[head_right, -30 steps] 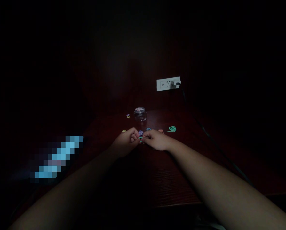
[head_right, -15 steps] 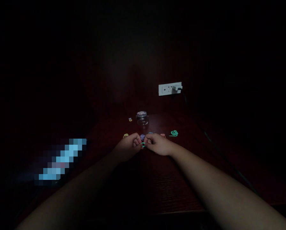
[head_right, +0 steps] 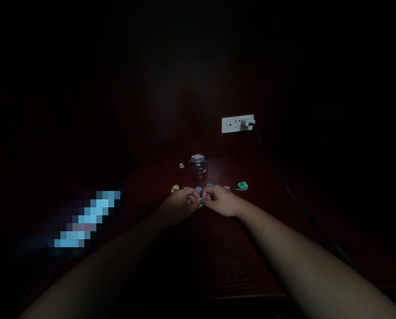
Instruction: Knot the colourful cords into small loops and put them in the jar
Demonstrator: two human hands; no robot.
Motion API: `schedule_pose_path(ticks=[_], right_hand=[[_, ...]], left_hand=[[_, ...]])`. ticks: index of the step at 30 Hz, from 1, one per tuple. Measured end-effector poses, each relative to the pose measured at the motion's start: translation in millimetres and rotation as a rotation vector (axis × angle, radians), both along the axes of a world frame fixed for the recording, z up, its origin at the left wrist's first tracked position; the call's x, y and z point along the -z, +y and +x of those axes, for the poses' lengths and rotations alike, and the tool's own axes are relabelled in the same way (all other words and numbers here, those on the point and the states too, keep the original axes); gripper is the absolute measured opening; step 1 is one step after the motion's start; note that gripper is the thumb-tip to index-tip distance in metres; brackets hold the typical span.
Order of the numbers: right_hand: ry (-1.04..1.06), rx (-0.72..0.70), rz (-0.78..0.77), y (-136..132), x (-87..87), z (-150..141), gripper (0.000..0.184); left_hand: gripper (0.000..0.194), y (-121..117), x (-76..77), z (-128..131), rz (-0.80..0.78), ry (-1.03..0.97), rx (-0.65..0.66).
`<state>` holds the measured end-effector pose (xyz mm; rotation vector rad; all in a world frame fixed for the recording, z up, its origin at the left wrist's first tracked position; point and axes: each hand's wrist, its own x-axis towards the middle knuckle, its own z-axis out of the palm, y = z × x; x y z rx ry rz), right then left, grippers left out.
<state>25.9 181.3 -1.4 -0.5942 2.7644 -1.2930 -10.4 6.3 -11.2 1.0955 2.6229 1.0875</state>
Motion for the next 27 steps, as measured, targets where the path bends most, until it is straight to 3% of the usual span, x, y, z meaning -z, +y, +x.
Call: schedule_pose_path(ticks=[20, 27], right_hand=[[-0.015, -0.016, -0.032, -1.0, -2.2, 1.5, 0.012], [-0.031, -0.007, -0.062, 0.1, 5.3, -2.5, 0.012]], left_hand=[[0.015, -0.7, -5.3, 1.2, -0.008, -0.048, -0.042], [0.015, -1.8, -4.4, 1.5, -0.011, -0.040, -0.060]])
